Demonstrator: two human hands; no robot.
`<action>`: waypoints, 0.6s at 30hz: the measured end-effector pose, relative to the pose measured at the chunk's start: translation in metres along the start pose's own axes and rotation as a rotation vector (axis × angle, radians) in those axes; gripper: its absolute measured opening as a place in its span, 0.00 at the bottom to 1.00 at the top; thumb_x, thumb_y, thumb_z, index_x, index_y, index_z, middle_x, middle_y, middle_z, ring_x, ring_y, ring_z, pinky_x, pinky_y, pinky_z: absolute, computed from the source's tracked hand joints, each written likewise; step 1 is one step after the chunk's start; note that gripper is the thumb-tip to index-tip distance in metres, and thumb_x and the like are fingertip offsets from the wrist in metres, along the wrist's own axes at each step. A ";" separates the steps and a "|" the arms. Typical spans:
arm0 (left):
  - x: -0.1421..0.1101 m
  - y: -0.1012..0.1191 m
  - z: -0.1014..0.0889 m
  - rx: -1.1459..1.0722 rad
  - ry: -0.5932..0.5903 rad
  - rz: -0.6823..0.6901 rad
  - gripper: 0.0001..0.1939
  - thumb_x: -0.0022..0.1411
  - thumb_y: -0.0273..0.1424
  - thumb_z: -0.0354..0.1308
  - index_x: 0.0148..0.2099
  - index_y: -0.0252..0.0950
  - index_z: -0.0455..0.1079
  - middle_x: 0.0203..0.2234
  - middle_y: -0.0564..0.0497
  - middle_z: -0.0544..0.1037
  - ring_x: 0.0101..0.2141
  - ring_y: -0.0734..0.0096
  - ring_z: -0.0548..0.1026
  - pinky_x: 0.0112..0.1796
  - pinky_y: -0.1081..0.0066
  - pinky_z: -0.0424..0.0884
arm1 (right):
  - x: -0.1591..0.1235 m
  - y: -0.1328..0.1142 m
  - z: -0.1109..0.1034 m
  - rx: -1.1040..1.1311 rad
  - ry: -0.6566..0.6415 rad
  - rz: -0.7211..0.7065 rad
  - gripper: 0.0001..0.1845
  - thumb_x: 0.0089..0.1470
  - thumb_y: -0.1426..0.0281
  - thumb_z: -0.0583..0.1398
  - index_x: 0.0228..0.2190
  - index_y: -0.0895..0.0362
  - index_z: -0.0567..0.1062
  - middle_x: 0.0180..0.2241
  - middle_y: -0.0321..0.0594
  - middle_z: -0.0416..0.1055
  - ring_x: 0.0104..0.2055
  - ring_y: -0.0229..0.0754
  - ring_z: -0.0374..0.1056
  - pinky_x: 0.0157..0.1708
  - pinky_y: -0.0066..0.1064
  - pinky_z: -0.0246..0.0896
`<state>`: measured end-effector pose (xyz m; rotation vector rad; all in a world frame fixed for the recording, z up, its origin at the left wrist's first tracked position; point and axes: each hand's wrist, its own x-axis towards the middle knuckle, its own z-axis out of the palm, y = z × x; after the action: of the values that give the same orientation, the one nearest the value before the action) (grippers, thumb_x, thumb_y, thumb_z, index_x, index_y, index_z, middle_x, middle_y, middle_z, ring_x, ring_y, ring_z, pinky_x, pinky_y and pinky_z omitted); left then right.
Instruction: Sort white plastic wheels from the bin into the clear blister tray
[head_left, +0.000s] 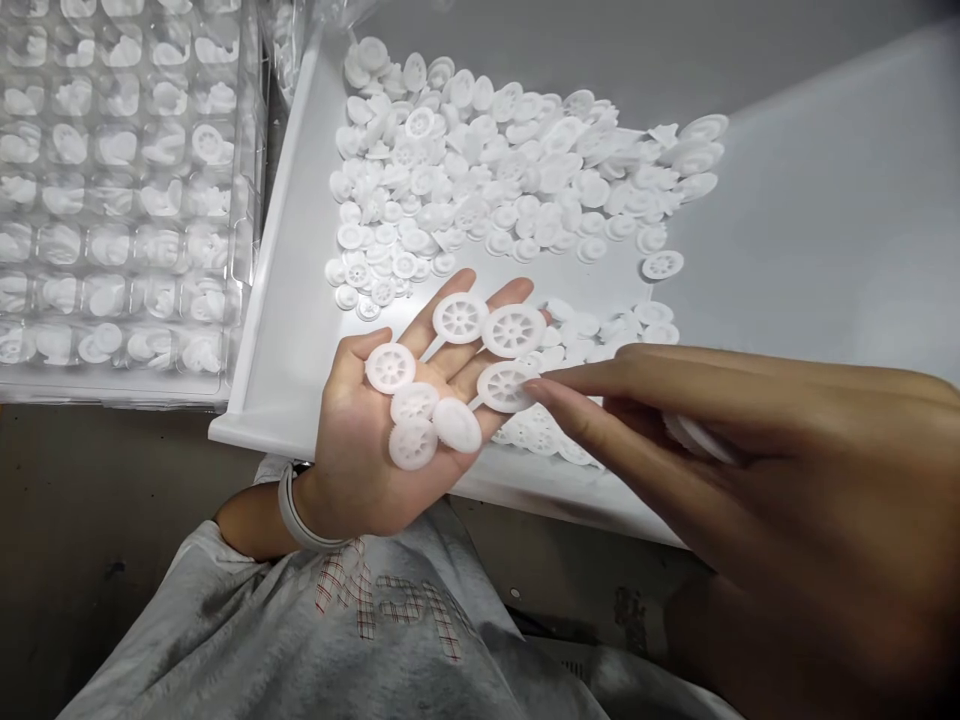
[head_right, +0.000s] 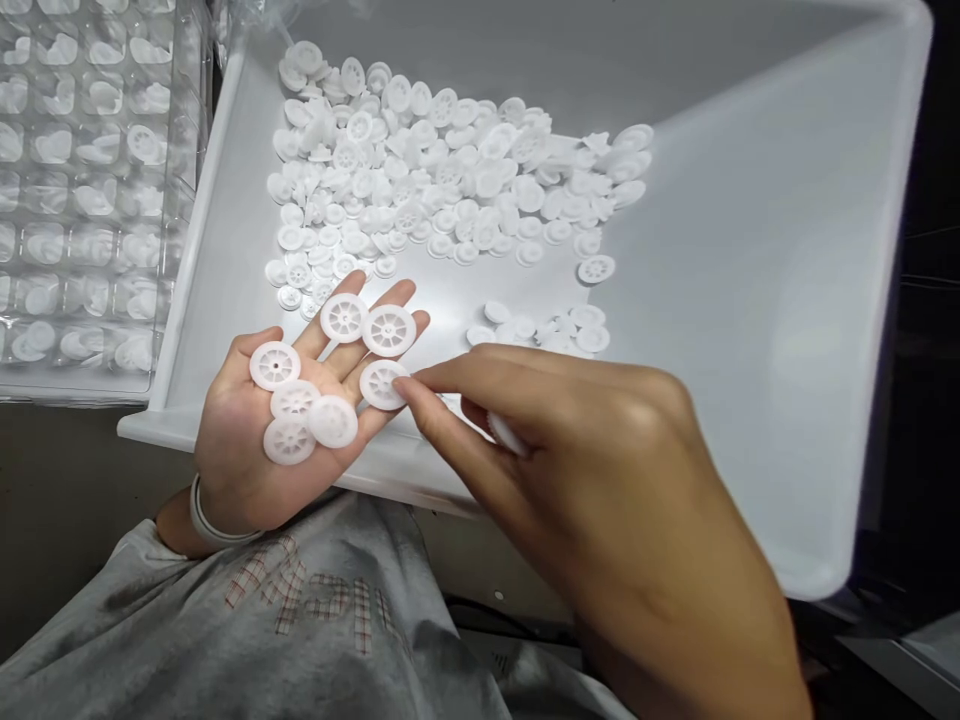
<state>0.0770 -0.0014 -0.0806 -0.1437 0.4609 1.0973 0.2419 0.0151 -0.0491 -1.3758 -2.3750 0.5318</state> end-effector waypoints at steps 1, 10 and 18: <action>0.000 0.000 0.000 0.008 -0.002 0.000 0.22 0.65 0.39 0.39 0.53 0.41 0.69 0.52 0.56 0.75 0.63 0.67 0.62 0.63 0.61 0.58 | 0.000 0.000 -0.001 0.009 -0.007 -0.002 0.12 0.62 0.60 0.56 0.29 0.48 0.73 0.20 0.27 0.67 0.18 0.29 0.58 0.20 0.26 0.53; -0.001 -0.001 0.000 0.036 0.001 0.021 0.22 0.66 0.39 0.39 0.53 0.39 0.69 0.50 0.55 0.76 0.60 0.69 0.66 0.59 0.66 0.64 | 0.004 0.005 -0.006 0.053 -0.093 0.002 0.18 0.62 0.58 0.56 0.22 0.51 0.71 0.15 0.27 0.60 0.15 0.28 0.53 0.15 0.26 0.50; -0.002 -0.002 -0.001 0.029 -0.006 0.013 0.22 0.65 0.40 0.40 0.55 0.41 0.66 0.54 0.54 0.73 0.61 0.67 0.65 0.63 0.60 0.58 | 0.003 0.002 -0.026 0.039 -0.093 0.084 0.15 0.62 0.54 0.53 0.28 0.46 0.72 0.17 0.31 0.62 0.15 0.32 0.55 0.16 0.32 0.52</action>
<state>0.0777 -0.0042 -0.0811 -0.1123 0.4731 1.1032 0.2541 0.0227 -0.0273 -1.4683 -2.3739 0.6760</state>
